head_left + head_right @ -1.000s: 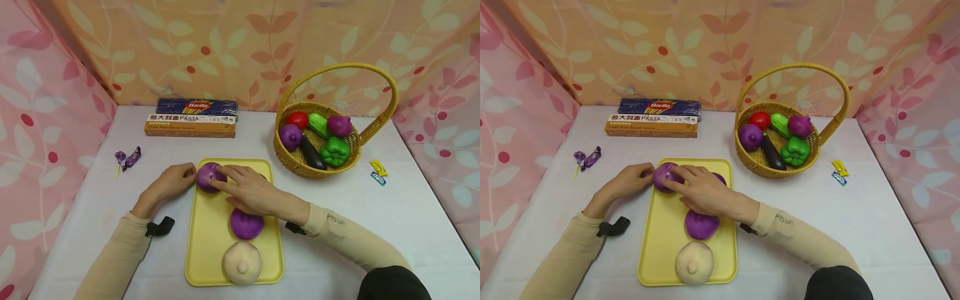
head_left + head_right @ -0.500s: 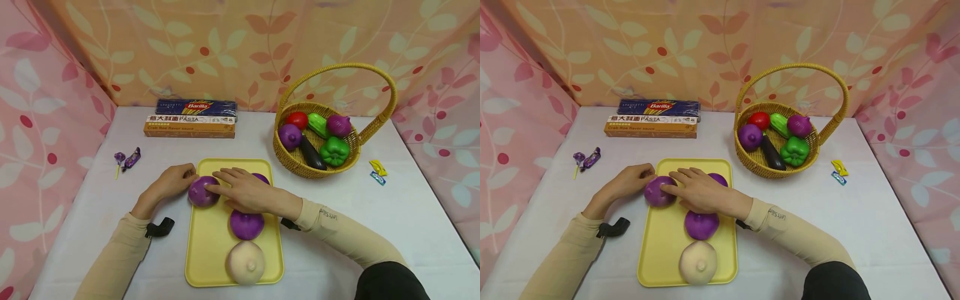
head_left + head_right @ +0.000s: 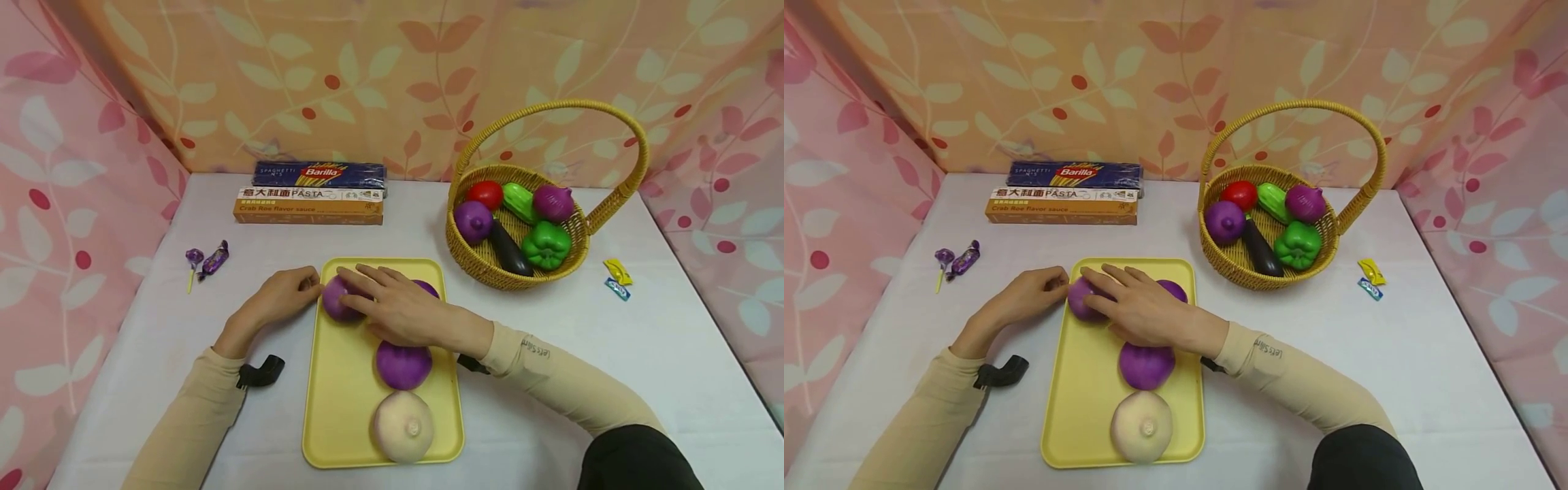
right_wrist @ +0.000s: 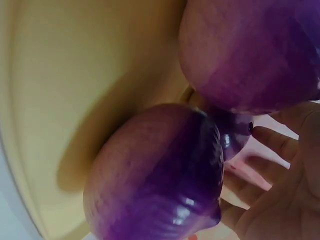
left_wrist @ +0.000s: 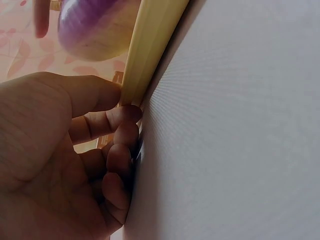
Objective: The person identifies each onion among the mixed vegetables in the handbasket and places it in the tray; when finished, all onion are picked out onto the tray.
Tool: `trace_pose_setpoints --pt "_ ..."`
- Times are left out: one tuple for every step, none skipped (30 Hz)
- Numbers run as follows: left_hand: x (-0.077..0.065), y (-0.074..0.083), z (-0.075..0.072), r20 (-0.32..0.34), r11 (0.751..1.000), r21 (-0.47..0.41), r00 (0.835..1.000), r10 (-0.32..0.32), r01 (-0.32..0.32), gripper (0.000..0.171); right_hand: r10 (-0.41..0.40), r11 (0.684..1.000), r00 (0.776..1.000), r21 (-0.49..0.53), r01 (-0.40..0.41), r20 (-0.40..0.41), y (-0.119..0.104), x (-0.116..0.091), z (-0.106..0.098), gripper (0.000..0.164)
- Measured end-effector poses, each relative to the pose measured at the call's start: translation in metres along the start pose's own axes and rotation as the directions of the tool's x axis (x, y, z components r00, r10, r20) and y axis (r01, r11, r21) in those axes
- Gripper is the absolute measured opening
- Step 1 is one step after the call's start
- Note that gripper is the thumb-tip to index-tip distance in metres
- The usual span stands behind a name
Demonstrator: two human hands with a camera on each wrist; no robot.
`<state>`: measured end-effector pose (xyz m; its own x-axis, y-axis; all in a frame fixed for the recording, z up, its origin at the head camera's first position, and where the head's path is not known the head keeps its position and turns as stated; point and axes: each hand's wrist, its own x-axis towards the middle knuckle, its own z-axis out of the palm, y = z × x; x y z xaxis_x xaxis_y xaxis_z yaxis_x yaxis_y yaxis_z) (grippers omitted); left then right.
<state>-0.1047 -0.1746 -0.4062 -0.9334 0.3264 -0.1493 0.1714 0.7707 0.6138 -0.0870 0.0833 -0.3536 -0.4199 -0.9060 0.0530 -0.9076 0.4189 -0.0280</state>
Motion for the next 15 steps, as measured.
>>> trace_pose_setpoints --pt "0.0 0.0002 -0.0001 0.0 1.0 0.0 1.0 -0.001 0.001 0.014 0.005 1.0 1.0 0.006 -0.005 0.014 0.0008 -0.0002 -0.0009 0.05" --pt "0.0 0.0003 -0.0001 0.0 1.0 0.0 1.0 -0.001 0.001 0.014 0.01 1.0 1.0 0.007 -0.01 0.02 0.0017 -0.0005 -0.0016 0.051" --pt "0.0 0.0003 -0.0002 0.0 1.0 0.0 1.0 -0.002 0.002 0.013 0.012 1.0 1.0 0.005 -0.012 0.016 0.0026 -0.0008 -0.002 0.05" --pt "-0.0002 0.0003 -0.0002 0.001 1.0 0.0 1.0 -0.002 0.002 0.013 0.013 1.0 1.0 -0.002 -0.013 0.004 0.0033 -0.0013 -0.0021 0.05" --pt "-0.0002 0.0003 -0.0003 0.001 1.0 0.0 1.0 -0.002 0.002 0.013 0.014 1.0 1.0 -0.01 -0.014 -0.011 0.0039 -0.0021 -0.002 0.05" --pt "-0.0003 0.0003 -0.0004 0.001 1.0 0.0 1.0 -0.002 0.002 0.013 0.013 1.0 0.999 -0.016 -0.014 -0.03 0.0046 -0.0028 -0.0011 0.05" --pt "-0.0005 0.0004 -0.0004 0.002 1.0 -0.001 1.0 -0.004 0.004 0.013 0.013 1.0 0.999 -0.021 -0.014 -0.048 0.005 -0.0033 -0.0003 0.05" --pt "-0.0007 0.0003 -0.0005 0.003 1.0 -0.001 1.0 -0.005 0.005 0.013 0.009 1.0 0.998 -0.021 -0.01 -0.064 0.0051 -0.0038 0.0006 0.051" --pt "-0.0008 0.0002 -0.0005 0.003 1.0 -0.001 1.0 -0.007 0.007 0.013 0.004 1.0 0.997 -0.023 -0.005 -0.073 0.0051 -0.0042 0.0013 0.051" --pt "-0.0009 0.0001 -0.0005 0.004 1.0 -0.002 1.0 -0.007 0.007 0.013 -0.002 1.0 0.997 -0.024 0.0 -0.078 0.0049 -0.0047 0.0022 0.051" --pt "-0.0008 -0.0002 -0.0004 0.004 1.0 -0.002 1.0 -0.008 0.008 0.013 -0.005 1.0 0.997 -0.023 0.003 -0.081 0.0047 -0.005 0.0029 0.052" --pt "-0.0008 -0.0004 -0.0002 0.005 1.0 -0.004 1.0 -0.009 0.009 0.013 -0.006 1.0 0.997 -0.024 0.004 -0.08 0.0044 -0.0051 0.0034 0.052" --pt "-0.0007 -0.0007 -0.0001 0.005 1.0 -0.004 1.0 -0.009 0.009 0.013 -0.006 1.0 0.997 -0.028 0.003 -0.078 0.004 -0.0051 0.0035 0.052" --pt "-0.0006 -0.001 0.0001 0.006 1.0 -0.006 1.0 -0.01 0.01 0.014 -0.005 1.0 0.997 -0.031 0.003 -0.076 0.0037 -0.0051 0.0035 0.053" --pt "-0.0007 -0.0011 0.0002 0.006 1.0 -0.007 1.0 -0.011 0.011 0.014 -0.004 0.999 0.997 -0.036 0.002 -0.073 0.0034 -0.005 0.0033 0.053"
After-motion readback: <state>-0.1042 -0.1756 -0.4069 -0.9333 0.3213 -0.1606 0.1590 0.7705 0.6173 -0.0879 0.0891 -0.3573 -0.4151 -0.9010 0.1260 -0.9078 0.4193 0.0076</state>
